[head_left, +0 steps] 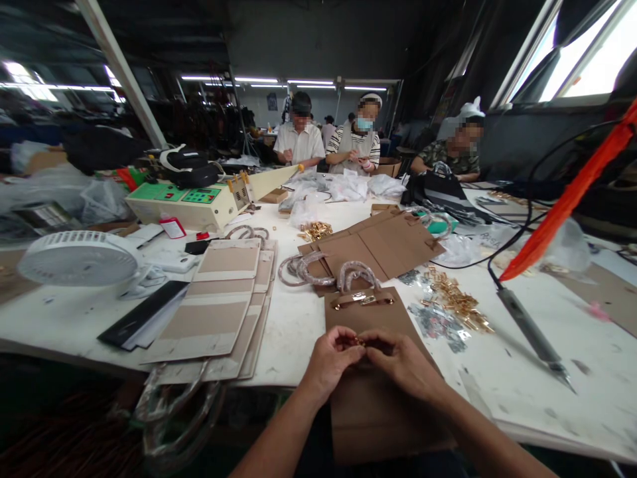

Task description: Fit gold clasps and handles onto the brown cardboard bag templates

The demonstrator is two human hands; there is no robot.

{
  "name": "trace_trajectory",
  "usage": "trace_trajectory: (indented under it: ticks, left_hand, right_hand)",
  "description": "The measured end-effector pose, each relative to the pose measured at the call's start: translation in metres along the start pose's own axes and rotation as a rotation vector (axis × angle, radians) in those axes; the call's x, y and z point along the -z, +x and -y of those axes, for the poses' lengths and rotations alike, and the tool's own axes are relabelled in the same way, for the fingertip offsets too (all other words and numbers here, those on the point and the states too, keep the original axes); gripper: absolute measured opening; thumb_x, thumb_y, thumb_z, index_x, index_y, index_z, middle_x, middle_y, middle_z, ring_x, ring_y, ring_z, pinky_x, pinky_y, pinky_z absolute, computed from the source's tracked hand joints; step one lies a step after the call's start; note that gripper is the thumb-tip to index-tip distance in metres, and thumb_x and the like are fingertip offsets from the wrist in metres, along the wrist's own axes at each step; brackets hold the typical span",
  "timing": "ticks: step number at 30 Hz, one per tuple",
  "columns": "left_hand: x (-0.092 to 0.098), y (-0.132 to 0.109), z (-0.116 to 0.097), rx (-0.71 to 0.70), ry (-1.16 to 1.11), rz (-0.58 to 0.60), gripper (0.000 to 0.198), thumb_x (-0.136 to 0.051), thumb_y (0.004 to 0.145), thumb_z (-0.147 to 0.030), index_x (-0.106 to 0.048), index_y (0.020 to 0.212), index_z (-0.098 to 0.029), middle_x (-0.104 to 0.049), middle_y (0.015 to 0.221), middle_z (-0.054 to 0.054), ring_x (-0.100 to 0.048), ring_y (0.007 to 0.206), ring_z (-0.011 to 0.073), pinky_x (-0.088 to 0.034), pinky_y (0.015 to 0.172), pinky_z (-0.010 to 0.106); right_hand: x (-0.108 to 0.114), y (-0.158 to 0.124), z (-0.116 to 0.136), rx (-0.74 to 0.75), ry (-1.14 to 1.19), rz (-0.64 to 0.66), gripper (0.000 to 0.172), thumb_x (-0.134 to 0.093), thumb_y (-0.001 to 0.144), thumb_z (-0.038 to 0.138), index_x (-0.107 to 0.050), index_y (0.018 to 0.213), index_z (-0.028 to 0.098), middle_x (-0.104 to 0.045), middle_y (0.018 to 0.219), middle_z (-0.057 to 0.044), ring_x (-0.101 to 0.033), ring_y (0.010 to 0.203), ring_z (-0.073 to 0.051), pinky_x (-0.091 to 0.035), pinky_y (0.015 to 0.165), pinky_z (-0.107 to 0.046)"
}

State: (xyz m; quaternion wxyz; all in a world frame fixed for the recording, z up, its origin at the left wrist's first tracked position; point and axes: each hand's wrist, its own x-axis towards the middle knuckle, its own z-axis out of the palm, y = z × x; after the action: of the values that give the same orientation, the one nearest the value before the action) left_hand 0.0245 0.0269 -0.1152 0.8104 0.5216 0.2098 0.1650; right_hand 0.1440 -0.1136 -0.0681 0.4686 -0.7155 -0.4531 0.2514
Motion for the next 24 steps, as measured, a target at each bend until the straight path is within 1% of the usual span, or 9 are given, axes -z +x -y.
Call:
trace_trajectory:
  ticks: [3, 7, 11, 12, 15, 17, 20, 22, 24]
  left_hand:
    - [0.001, 0.000, 0.003, -0.029, 0.025, 0.021, 0.039, -0.090, 0.066, -0.029, -0.064, 0.090, -0.015, -0.068, 0.076, -0.002, -0.061, 0.069, 0.0100, -0.046, 0.066, 0.022]
    - [0.002, 0.000, 0.003, -0.015, 0.065, 0.010, 0.035, -0.087, 0.070, -0.035, -0.067, 0.090, -0.014, -0.069, 0.076, 0.000, -0.063, 0.069, 0.0117, -0.050, 0.068, 0.025]
    - [0.003, -0.001, 0.002, -0.035, 0.068, 0.015, 0.033, -0.086, 0.071, -0.038, -0.068, 0.084, -0.014, -0.073, 0.105, 0.007, -0.067, 0.081, 0.0152, -0.054, 0.072, 0.027]
    - [0.003, -0.001, 0.002, -0.040, 0.063, 0.023, 0.033, -0.086, 0.071, -0.037, -0.068, 0.085, -0.014, -0.072, 0.108, 0.008, -0.067, 0.081, 0.0152, -0.054, 0.071, 0.027]
    - [0.002, -0.002, 0.003, -0.015, 0.058, 0.035, 0.042, -0.087, 0.071, -0.035, -0.068, 0.102, -0.015, -0.073, 0.096, 0.005, -0.067, 0.079, 0.0149, -0.053, 0.067, 0.025]
    - [0.002, -0.001, 0.003, 0.004, 0.067, 0.029, 0.052, -0.088, 0.070, -0.034, -0.067, 0.114, -0.014, -0.072, 0.092, 0.004, -0.067, 0.079, 0.0158, -0.053, 0.066, 0.025]
    - [0.001, 0.005, 0.005, 0.004, 0.088, -0.001, 0.049, -0.087, 0.069, -0.036, -0.071, 0.108, -0.012, -0.072, 0.086, 0.004, -0.065, 0.075, 0.0144, -0.052, 0.067, 0.025]
    - [-0.001, 0.006, 0.006, -0.007, 0.097, -0.038, 0.044, -0.088, 0.067, -0.037, -0.072, 0.099, -0.012, -0.072, 0.080, 0.004, -0.063, 0.070, 0.0130, -0.051, 0.066, 0.025]
    - [-0.003, 0.000, 0.008, -0.006, 0.104, -0.090, 0.044, -0.089, 0.064, -0.038, -0.072, 0.095, -0.013, -0.072, 0.077, 0.004, -0.062, 0.067, 0.0132, -0.050, 0.064, 0.025]
  right_hand:
    - [0.002, 0.000, -0.001, -0.081, 0.101, 0.024, 0.024, -0.062, 0.093, 0.035, -0.076, 0.107, 0.022, -0.076, 0.109, -0.004, -0.068, 0.105, -0.026, -0.051, 0.095, -0.035]
    - [0.003, 0.001, -0.004, -0.118, 0.122, 0.017, 0.029, -0.063, 0.093, 0.045, -0.077, 0.099, 0.021, -0.077, 0.100, -0.003, -0.069, 0.097, -0.026, -0.052, 0.089, -0.033]
    - [0.005, 0.002, -0.008, -0.116, 0.186, 0.039, 0.029, -0.065, 0.092, 0.047, -0.077, 0.096, 0.021, -0.077, 0.097, -0.002, -0.068, 0.096, -0.025, -0.050, 0.089, -0.032]
    - [0.006, 0.001, -0.009, -0.114, 0.211, 0.053, 0.029, -0.065, 0.092, 0.048, -0.076, 0.096, 0.021, -0.076, 0.097, -0.003, -0.068, 0.097, -0.025, -0.050, 0.089, -0.033]
    - [0.006, -0.001, -0.012, -0.134, 0.243, 0.059, 0.030, -0.067, 0.091, 0.048, -0.076, 0.098, 0.021, -0.077, 0.099, -0.003, -0.068, 0.098, -0.025, -0.051, 0.090, -0.033]
    - [0.004, -0.001, -0.013, -0.165, 0.224, -0.005, 0.031, -0.069, 0.089, 0.049, -0.076, 0.100, 0.021, -0.077, 0.100, -0.003, -0.069, 0.097, -0.025, -0.051, 0.089, -0.033]
    - [0.000, -0.001, -0.013, -0.200, 0.192, -0.098, 0.032, -0.069, 0.088, 0.051, -0.075, 0.096, 0.021, -0.077, 0.094, -0.004, -0.070, 0.091, -0.026, -0.053, 0.084, -0.034]
    - [-0.002, -0.005, -0.010, -0.211, 0.160, -0.117, 0.035, -0.067, 0.086, 0.055, -0.075, 0.090, 0.022, -0.077, 0.091, -0.005, -0.071, 0.089, -0.027, -0.054, 0.084, -0.036]
    - [-0.006, -0.013, -0.009, -0.234, 0.086, -0.129, 0.036, -0.066, 0.083, 0.060, -0.076, 0.087, 0.025, -0.077, 0.091, -0.005, -0.071, 0.090, -0.030, -0.055, 0.085, -0.038]
